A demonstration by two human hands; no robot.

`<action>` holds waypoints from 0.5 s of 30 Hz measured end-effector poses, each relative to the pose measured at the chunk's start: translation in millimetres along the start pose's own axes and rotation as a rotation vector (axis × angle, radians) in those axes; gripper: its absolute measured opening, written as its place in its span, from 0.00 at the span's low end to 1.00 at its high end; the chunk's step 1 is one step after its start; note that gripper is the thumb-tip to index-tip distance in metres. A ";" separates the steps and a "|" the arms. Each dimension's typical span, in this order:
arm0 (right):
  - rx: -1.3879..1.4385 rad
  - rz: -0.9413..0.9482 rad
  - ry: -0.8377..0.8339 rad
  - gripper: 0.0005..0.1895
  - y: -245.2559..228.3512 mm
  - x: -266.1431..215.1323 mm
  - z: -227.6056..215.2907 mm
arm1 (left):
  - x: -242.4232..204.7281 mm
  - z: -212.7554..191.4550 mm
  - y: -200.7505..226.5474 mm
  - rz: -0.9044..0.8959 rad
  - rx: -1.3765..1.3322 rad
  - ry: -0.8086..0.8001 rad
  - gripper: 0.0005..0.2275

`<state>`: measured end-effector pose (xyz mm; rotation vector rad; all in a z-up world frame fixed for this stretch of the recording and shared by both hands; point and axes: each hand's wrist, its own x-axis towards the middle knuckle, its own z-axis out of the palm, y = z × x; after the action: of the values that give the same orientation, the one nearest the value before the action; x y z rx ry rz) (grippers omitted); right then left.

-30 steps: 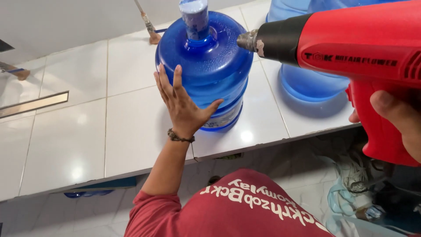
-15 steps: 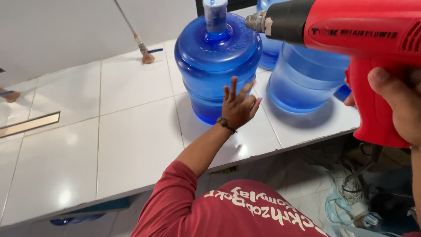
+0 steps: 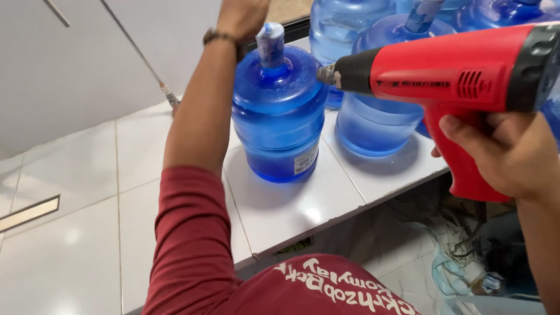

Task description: The person uses a red heat gun to apply heat to the neck and shoulder area of several large blue water jugs. They rotate the jugs with their left hand to ensure even heating around the circumference while directing the hot air with their right hand.

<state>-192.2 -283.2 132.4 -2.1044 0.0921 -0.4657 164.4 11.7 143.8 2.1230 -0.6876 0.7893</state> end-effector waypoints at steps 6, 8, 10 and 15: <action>0.065 0.053 0.063 0.16 6.5 -18.6 4.3 | 54.8 50.5 3.5 -0.133 0.299 -0.850 0.28; 0.120 0.184 0.076 0.17 3.0 -26.6 5.8 | 36.4 42.7 9.3 -0.074 0.335 -0.894 0.25; 0.015 0.240 0.068 0.16 -0.5 -27.1 2.2 | 17.0 14.2 51.7 -0.434 0.000 -0.648 0.34; 0.080 0.095 0.040 0.15 18.8 -28.6 1.2 | 43.2 72.7 -48.0 -0.377 0.003 -0.514 0.27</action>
<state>-216.0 -285.6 108.0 -2.0030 0.1929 -0.4478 248.2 -27.9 114.5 2.3790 -0.5101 0.0360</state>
